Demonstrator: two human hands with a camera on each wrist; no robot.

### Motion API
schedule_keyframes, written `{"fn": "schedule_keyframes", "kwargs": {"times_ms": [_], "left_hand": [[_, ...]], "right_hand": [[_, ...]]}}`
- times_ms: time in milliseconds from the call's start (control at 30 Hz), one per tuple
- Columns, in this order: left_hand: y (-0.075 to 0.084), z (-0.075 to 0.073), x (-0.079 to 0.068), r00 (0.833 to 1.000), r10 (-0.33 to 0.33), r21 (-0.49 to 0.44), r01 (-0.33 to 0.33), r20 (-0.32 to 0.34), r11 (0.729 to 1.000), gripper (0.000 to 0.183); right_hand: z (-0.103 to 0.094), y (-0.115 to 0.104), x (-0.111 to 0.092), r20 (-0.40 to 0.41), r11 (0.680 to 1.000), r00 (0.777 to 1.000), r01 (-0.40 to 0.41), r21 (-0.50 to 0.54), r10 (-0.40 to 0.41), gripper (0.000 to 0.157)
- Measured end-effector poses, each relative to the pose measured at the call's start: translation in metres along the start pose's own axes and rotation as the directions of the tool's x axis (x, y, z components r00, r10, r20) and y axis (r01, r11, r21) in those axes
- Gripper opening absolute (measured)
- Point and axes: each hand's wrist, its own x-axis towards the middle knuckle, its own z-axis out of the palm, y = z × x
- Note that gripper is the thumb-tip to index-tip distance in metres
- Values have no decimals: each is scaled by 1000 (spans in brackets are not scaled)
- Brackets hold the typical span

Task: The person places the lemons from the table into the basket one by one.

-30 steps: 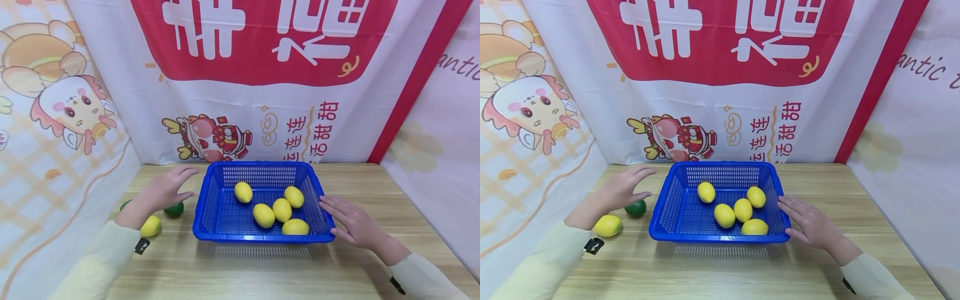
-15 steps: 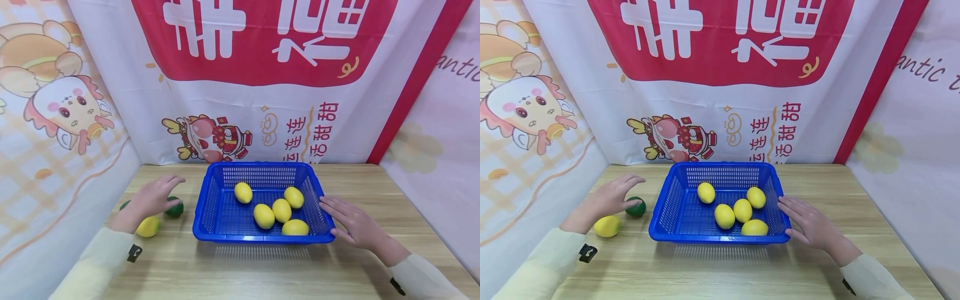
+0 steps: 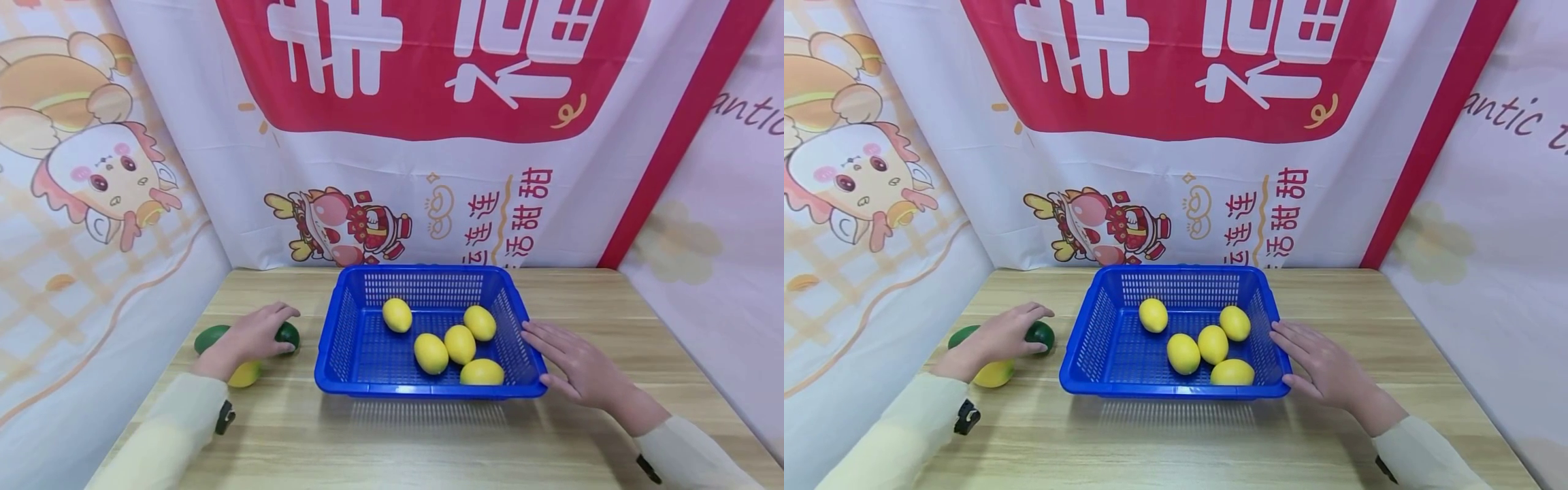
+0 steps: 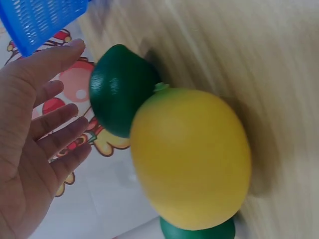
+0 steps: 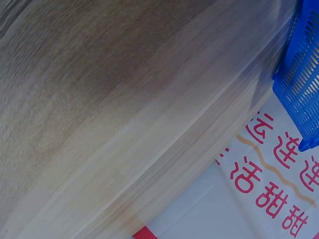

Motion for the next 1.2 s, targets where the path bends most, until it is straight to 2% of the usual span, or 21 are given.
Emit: {"fn": "schedule_keyframes", "kwargs": {"times_ms": [300,633,1033,1200], "left_hand": [[-3,12,2,996,-25,28,23,80,999,64],[-2,18,8,996,1,76,-9,94,997,55],[-3,22,11,991,-2,86,-9,132,996,50],[-3,23,12,991,5,83,-16,132,996,48]], "right_hand": [[1,-1,1,-25,1000,1000,15,10,-15,63],[-1,-1,0,-7,1000,1000,-1,-4,1,62],[3,1,-1,-30,1000,1000,4,-16,-5,61],[1,-2,-1,-16,1000,1000,-12,-5,12,61]]}}
